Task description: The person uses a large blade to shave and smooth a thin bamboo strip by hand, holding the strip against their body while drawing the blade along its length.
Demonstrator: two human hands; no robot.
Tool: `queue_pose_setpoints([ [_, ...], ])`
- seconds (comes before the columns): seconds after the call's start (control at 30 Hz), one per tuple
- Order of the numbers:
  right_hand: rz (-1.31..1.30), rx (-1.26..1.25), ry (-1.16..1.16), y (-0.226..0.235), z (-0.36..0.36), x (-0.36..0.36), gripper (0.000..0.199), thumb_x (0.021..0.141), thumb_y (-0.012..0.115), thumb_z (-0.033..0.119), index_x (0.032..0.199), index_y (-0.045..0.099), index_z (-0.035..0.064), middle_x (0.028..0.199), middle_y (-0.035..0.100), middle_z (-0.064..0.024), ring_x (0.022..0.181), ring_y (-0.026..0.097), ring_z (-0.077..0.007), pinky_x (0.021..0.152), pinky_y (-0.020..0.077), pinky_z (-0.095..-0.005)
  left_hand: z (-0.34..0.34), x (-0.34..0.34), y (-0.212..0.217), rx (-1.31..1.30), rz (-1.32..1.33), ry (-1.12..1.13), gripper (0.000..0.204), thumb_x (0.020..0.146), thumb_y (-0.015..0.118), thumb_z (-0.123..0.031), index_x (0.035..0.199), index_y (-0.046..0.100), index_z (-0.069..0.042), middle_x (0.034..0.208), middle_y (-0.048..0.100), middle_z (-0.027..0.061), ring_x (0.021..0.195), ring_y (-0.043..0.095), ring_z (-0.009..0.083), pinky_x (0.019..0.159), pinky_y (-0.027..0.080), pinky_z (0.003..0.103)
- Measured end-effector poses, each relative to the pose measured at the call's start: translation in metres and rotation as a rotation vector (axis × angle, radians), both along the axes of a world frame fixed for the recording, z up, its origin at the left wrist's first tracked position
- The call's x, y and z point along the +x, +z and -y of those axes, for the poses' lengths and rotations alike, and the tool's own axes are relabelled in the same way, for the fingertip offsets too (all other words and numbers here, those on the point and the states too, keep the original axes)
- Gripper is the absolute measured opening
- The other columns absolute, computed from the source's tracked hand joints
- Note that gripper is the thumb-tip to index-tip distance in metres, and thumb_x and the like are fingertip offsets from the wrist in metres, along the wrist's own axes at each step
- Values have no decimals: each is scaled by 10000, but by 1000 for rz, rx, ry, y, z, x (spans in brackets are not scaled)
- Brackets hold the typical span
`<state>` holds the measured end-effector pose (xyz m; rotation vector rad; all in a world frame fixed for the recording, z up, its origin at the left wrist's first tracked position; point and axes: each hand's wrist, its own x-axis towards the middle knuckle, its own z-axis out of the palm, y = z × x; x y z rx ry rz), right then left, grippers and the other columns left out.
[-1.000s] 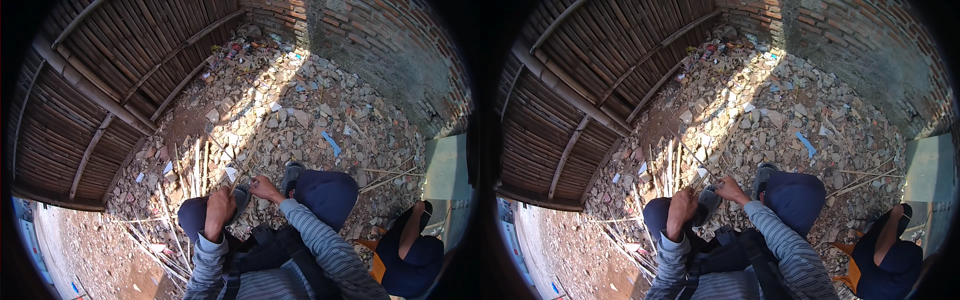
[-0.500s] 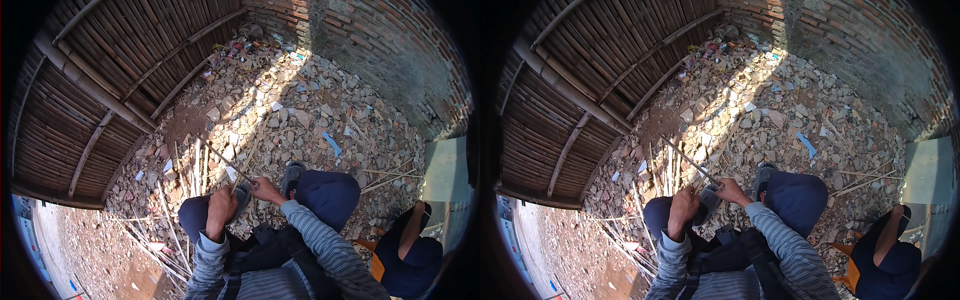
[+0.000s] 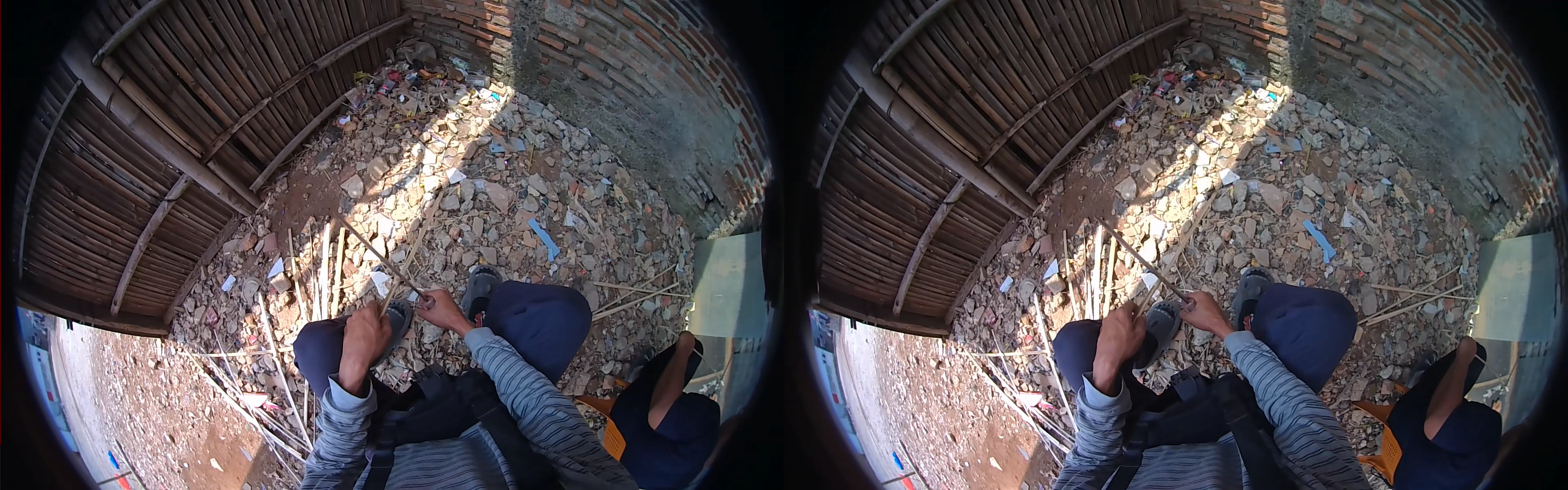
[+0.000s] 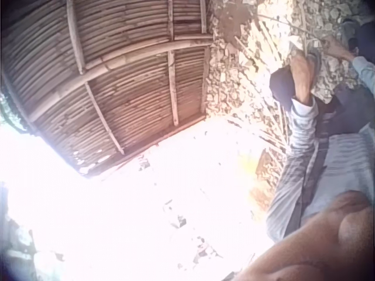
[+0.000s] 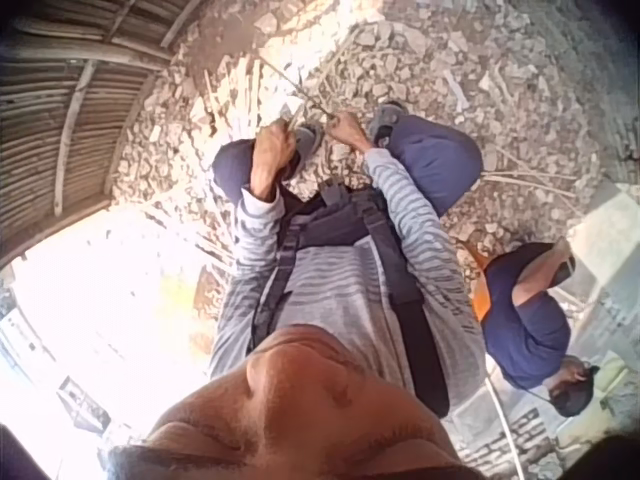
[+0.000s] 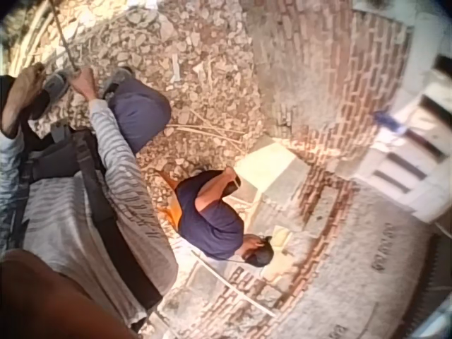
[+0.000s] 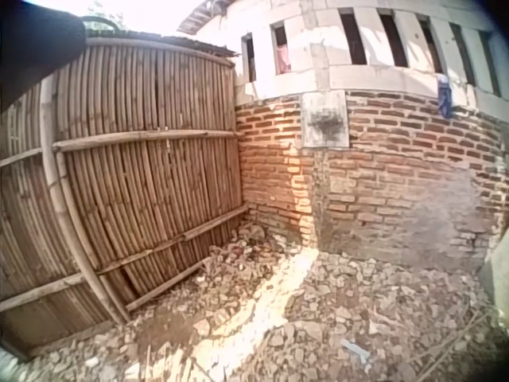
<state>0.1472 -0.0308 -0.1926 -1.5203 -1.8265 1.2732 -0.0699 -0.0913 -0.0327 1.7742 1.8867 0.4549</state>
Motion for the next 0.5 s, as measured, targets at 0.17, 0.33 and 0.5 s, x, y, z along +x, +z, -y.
queue_pose_setpoints([
  [0.17, -10, -82, -6, -17, -4, 10, 245, 748, 807, 201, 791, 653, 15, 676, 627, -117, 642, 595, -222, 657, 494, -393, -1, 1, 2, -11, 10, -57, 245, 939, 635, -204, 1025, 632, 26, 870, 710, 318, 851, 705, 516, 805, 566, 600],
  [0.33, -10, -156, -124, -28, -8, 15, 259, 745, 818, 213, 795, 672, 5, 690, 634, -117, 659, 618, -242, 683, 505, -407, 1, 1, -4, -14, -20, -66, 258, 942, 636, -208, 1048, 634, 27, 894, 714, 323, 869, 710, 510, 818, 566, 600],
  [0.5, -83, -68, 4, -13, 1, 2, 237, 768, 809, 182, 768, 624, 35, 681, 627, -64, 634, 577, -149, 620, 470, -349, -2, 1, -1, -54, -9, -13, 254, 938, 628, -203, 1055, 638, 23, 894, 714, 325, 870, 709, 513, 821, 562, 608],
])
